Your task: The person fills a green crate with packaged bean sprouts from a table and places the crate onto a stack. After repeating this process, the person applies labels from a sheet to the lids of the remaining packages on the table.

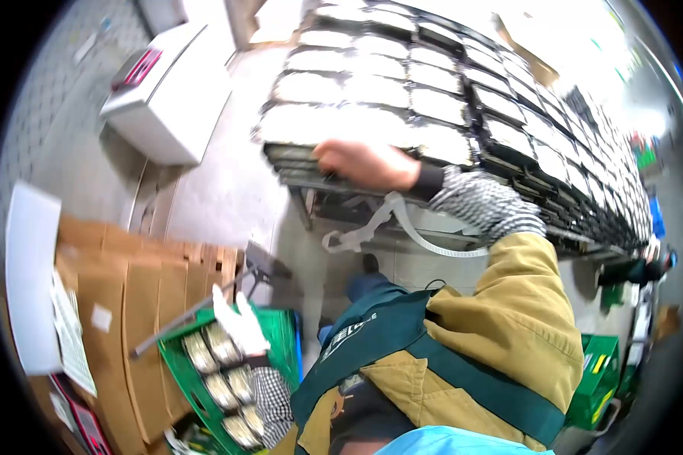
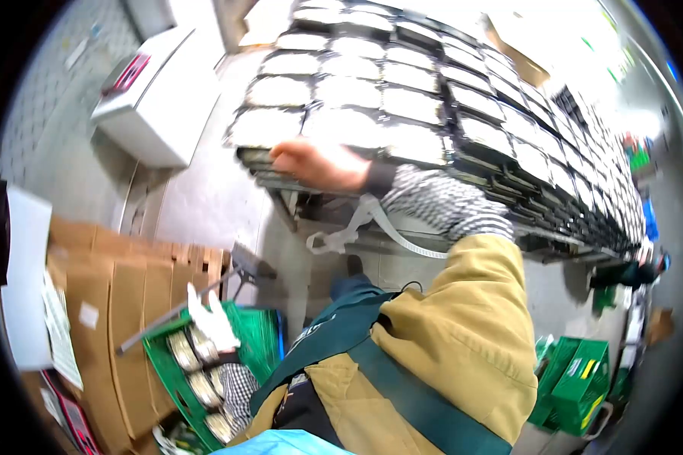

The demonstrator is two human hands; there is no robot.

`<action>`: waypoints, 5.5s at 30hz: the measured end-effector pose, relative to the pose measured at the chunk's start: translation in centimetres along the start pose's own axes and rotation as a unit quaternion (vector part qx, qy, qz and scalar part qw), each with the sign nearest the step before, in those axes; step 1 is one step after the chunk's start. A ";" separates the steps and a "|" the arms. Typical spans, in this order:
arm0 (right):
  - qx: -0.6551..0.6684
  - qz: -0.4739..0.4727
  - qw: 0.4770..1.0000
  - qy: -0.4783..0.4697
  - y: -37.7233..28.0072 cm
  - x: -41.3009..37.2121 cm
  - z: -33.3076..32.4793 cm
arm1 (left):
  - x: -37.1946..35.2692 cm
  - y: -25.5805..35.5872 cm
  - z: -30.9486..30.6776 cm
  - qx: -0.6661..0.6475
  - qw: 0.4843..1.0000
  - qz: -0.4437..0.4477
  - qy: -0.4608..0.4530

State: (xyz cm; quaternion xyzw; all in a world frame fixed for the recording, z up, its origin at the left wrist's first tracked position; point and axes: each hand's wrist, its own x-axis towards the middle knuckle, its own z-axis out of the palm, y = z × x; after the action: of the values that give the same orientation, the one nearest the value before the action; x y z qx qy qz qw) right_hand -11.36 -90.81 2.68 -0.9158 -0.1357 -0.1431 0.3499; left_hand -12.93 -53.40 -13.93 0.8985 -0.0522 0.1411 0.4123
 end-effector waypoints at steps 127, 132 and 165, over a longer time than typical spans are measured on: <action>-0.340 0.059 0.920 0.187 45.6 0.0 -33.9 | 39.8 41.0 49.0 -0.423 0.857 -0.028 -0.294; -0.283 0.386 0.859 0.183 53.2 6.4 -36.4 | 36.9 41.2 54.0 -0.425 0.827 -0.098 -0.355; -0.514 0.076 0.842 0.143 19.6 9.3 -30.8 | 29.8 28.8 15.9 -0.017 0.978 0.133 0.161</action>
State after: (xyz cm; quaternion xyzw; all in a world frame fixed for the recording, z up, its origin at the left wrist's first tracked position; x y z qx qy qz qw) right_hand -1.14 -124.44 16.24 -0.9410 0.0789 -0.2952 -0.1456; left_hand 12.83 -83.65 5.96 0.8419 -0.1066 0.3364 0.4083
